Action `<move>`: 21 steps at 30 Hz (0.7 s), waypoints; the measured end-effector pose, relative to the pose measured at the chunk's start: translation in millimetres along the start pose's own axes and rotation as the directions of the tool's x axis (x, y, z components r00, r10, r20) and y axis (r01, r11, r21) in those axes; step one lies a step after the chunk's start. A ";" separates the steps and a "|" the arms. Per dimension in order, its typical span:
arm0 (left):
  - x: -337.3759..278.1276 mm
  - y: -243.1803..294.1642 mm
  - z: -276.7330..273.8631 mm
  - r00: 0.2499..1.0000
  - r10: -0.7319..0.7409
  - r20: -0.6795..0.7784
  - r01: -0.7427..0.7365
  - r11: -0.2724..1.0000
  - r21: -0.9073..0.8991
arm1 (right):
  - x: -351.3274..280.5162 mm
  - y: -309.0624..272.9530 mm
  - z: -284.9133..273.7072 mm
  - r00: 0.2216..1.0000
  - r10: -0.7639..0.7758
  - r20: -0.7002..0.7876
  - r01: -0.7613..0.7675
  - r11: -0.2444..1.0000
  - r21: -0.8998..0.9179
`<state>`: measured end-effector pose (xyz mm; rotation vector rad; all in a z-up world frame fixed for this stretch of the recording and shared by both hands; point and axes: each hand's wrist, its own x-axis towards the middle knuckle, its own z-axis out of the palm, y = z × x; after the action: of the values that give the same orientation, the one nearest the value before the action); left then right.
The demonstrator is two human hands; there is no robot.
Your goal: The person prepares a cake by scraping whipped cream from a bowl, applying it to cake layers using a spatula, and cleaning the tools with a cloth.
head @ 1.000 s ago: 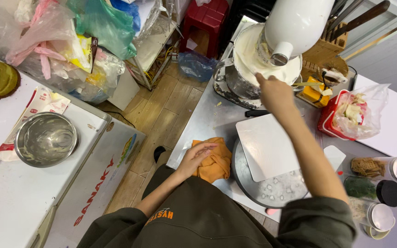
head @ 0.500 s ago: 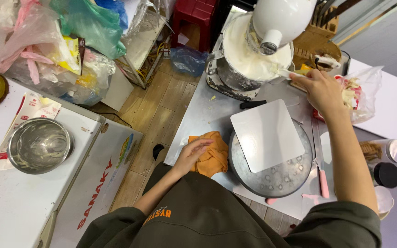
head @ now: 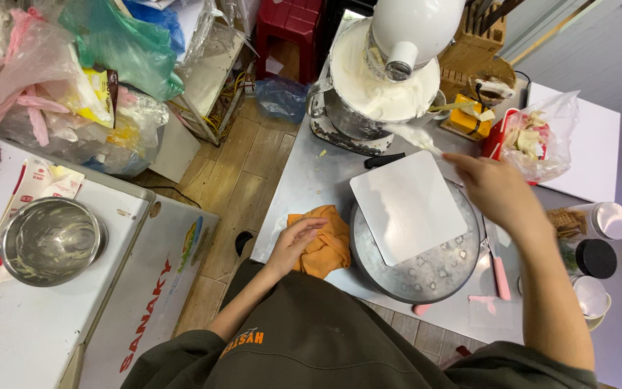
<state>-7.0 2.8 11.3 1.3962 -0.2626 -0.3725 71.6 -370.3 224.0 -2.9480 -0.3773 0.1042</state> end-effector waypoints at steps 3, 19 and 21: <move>-1.0 -0.9 1.5 1.000 -0.009 0.004 0.009 1.000 -0.012 | -7.7 19.4 3.2 0.973 0.220 0.062 -0.229 0.935 0.271; 43.9 -14.8 77.8 0.963 -0.110 0.246 0.098 0.993 0.058 | -74.0 -125.2 192.4 0.910 0.369 0.188 -0.172 -0.075 0.982; 49.5 -0.5 89.1 0.958 -0.143 0.247 0.119 0.987 0.110 | -73.8 -117.3 188.1 0.975 0.221 0.012 -0.050 0.165 0.985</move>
<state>2.9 -97.9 23.1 1.4628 -0.4027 -0.6588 -45.2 -247.8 63.1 -1.5829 0.0445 0.1086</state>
